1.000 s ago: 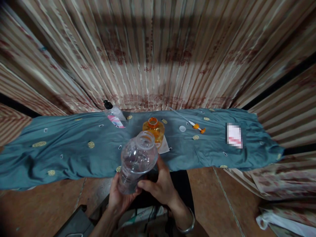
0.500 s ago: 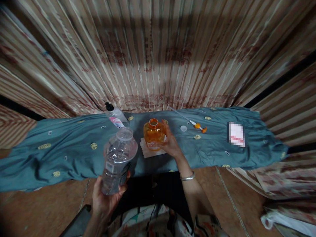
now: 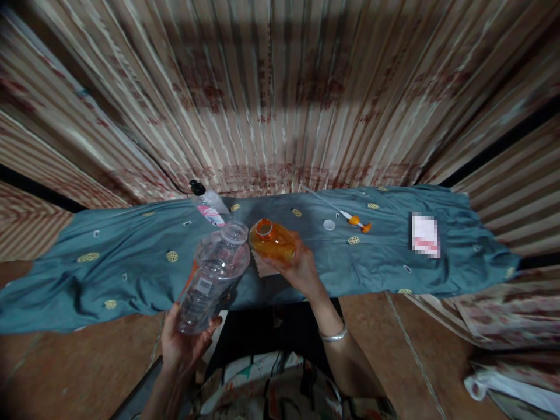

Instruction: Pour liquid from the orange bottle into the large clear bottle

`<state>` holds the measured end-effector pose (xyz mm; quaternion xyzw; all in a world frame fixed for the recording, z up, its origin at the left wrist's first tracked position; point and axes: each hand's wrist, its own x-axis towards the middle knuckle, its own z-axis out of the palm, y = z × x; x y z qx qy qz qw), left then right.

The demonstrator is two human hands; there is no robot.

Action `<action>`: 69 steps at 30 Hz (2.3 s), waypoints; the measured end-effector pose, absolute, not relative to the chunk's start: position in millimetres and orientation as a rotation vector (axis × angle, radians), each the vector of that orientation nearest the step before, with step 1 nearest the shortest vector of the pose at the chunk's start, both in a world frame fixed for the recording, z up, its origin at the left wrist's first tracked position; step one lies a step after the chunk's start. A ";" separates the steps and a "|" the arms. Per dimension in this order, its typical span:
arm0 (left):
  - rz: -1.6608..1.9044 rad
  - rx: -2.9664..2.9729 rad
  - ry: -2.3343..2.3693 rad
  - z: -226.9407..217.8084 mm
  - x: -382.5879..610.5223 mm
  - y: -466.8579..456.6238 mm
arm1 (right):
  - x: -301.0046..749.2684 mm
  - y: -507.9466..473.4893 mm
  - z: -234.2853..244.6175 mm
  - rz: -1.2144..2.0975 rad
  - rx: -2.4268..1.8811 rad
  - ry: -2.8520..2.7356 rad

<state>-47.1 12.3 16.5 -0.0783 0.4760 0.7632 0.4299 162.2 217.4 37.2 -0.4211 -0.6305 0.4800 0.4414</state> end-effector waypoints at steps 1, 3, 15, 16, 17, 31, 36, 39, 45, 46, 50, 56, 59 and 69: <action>1.913 -0.188 1.196 17.2 -48.1 12.6 | 161.9 216.2 40.3 1.185 -1.049 -1.571; 1.933 -0.176 1.214 18.1 -50.1 13.0 | 160.8 215.1 45.8 1.168 -1.050 -1.580; 2.007 -0.042 1.301 22.5 -64.4 9.2 | 149.4 213.7 39.1 1.064 -1.077 -1.602; 2.014 -0.029 1.306 23.5 -64.6 9.2 | 148.1 213.0 37.6 1.048 -1.081 -1.591; 2.021 -0.016 1.311 24.3 -64.8 9.2 | 146.7 212.6 36.1 1.034 -1.084 -1.578; 2.080 0.136 1.405 38.2 -72.0 6.9 | 137.1 212.5 17.0 1.069 -1.071 -1.505; 2.080 0.145 1.422 46.8 -68.3 15.1 | 145.0 218.4 18.0 1.090 -1.092 -1.503; 2.065 0.165 1.429 51.9 -66.4 20.8 | 148.6 223.7 14.4 1.107 -1.069 -1.486; 2.054 0.192 1.454 59.4 -65.9 26.3 | 151.1 231.8 4.7 1.140 -1.039 -1.458; 2.056 0.194 1.459 60.7 -66.2 26.6 | 151.4 232.6 3.8 1.139 -1.037 -1.459; 2.060 0.197 1.481 66.9 -66.4 27.1 | 152.7 235.1 1.9 1.145 -1.031 -1.466; 2.004 0.201 1.521 79.2 -64.3 25.3 | 155.8 237.5 2.2 1.157 -1.031 -1.502; 1.975 0.205 1.557 83.0 -63.1 24.0 | 157.4 239.3 2.1 1.169 -1.032 -1.522; 2.026 0.263 1.587 73.1 -66.4 15.4 | 164.9 248.1 -2.1 1.220 -0.930 -1.605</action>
